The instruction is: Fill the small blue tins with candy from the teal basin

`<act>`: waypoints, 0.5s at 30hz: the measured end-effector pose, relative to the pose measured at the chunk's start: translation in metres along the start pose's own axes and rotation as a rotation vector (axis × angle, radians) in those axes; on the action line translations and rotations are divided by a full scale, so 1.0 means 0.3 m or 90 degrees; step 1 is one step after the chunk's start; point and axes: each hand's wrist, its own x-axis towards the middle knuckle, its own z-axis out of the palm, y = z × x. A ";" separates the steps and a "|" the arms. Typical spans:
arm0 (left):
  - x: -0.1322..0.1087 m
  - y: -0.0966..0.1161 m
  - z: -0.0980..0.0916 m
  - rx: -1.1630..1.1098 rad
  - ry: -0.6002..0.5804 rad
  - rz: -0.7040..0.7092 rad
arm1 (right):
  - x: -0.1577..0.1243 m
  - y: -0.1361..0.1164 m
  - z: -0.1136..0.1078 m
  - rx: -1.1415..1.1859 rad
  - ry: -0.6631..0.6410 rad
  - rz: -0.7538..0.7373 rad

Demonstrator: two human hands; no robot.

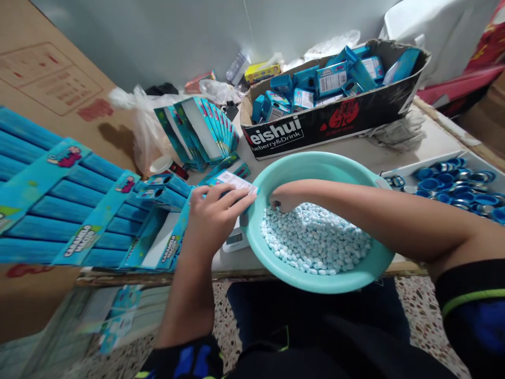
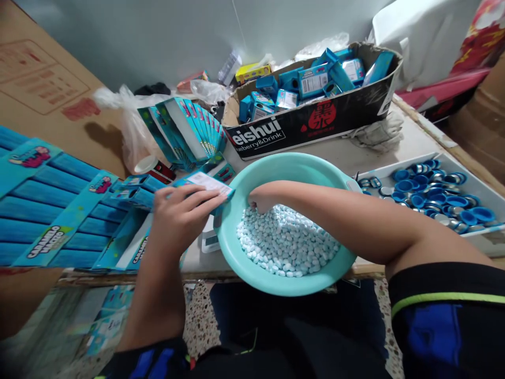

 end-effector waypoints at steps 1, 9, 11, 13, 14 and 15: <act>0.002 0.003 0.011 -0.030 -0.018 -0.005 | -0.001 -0.003 -0.001 0.001 -0.002 0.002; 0.000 0.011 0.021 -0.092 -0.034 0.019 | -0.012 -0.007 -0.011 0.006 -0.021 0.006; -0.006 0.007 -0.009 -0.081 -0.043 0.020 | -0.006 -0.002 -0.008 0.000 -0.029 0.010; -0.015 0.001 -0.038 -0.056 -0.022 0.004 | 0.000 0.003 -0.003 -0.006 -0.027 0.013; -0.021 -0.001 -0.048 -0.044 -0.004 -0.011 | 0.002 0.005 0.000 -0.008 -0.024 0.013; -0.026 -0.002 -0.052 -0.039 0.006 -0.027 | 0.003 0.006 0.002 -0.008 -0.022 0.012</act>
